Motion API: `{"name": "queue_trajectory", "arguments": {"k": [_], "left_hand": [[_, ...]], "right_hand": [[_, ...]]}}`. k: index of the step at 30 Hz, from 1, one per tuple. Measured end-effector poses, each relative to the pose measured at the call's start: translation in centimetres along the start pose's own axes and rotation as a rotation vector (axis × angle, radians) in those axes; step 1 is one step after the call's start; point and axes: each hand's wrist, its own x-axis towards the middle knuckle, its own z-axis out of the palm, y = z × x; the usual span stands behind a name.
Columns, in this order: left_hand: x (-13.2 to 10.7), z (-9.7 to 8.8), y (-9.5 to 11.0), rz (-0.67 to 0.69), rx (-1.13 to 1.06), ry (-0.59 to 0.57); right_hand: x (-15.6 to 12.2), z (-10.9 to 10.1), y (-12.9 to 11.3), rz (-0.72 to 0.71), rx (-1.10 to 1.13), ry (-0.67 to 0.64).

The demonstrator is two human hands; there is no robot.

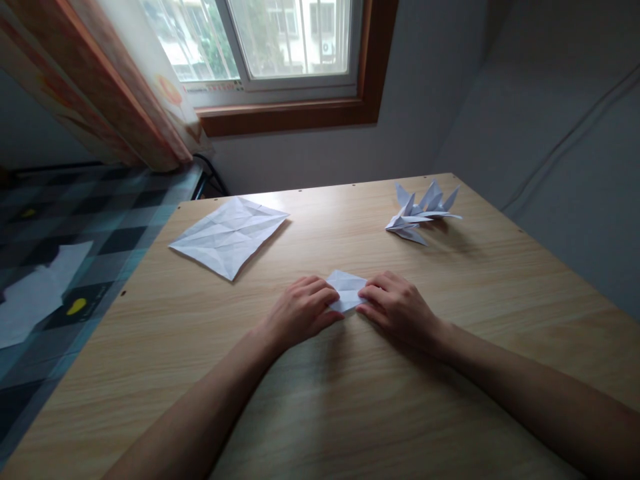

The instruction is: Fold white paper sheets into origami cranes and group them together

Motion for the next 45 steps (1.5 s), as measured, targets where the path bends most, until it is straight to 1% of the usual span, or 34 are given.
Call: {"name": "queue_trajectory", "arguments": {"k": [3,6,10,12,14,17,18,20,22,24,25,27,30,32,35,38,43,45], "left_hand": [[0.0,0.0,0.0,-0.011,-0.012,0.002],[-0.1,-0.1,0.0,-0.011,-0.014,0.002],[-0.2,-0.1,0.0,-0.001,-0.002,0.002],[-0.2,-0.1,0.1,-0.011,0.018,-0.002],[-0.2,-0.1,0.1,-0.022,0.041,-0.021],[-0.2,-0.2,0.1,-0.006,0.044,-0.048],[-0.2,-0.2,0.1,0.008,0.032,-0.046],[-0.2,-0.3,0.1,0.031,0.001,-0.038],[-0.1,-0.4,0.2,0.037,-0.025,-0.041],[-0.1,-0.4,0.3,0.032,-0.042,-0.048],[-0.1,-0.4,0.3,0.031,-0.050,-0.050],[-0.1,-0.5,0.3,0.033,-0.068,-0.046],[-0.2,-0.5,0.3,0.032,-0.081,-0.035],[-0.4,-0.5,0.2,0.021,-0.085,-0.030],[-0.6,-0.4,0.2,0.008,-0.089,-0.037],[-0.7,-0.3,0.2,-0.006,-0.073,-0.042],[-0.5,-0.3,0.0,-0.023,-0.097,0.023],[-0.4,-0.2,-0.1,-0.019,-0.103,0.031]], "right_hand": [[0.0,0.1,0.2,0.010,0.021,0.012],[0.0,0.0,0.6,0.057,0.059,0.044],[0.0,-0.3,0.8,0.157,0.208,0.032],[0.0,-0.5,0.7,0.175,0.279,0.026],[-0.1,-0.6,0.5,0.115,0.325,0.017],[-0.2,-0.5,0.3,-0.055,0.391,-0.007],[-0.2,-0.4,0.3,-0.087,0.402,0.003],[-0.1,-0.2,0.3,-0.098,0.386,0.046],[0.1,-0.1,0.4,-0.058,0.318,0.103],[0.4,-0.1,0.6,-0.028,0.243,0.127],[0.6,-0.1,0.8,-0.035,0.205,0.126],[1.0,-0.2,1.0,-0.107,0.139,0.086],[1.7,-0.2,1.4,-0.250,0.083,-0.024],[2.0,-0.3,1.7,-0.295,0.088,-0.078],[1.9,-0.5,2.1,-0.310,0.138,-0.121],[1.7,-0.6,2.6,-0.292,0.197,-0.159],[1.7,-0.5,2.9,-0.241,0.267,-0.172],[1.8,-0.5,2.9,-0.227,0.295,-0.162]]}}
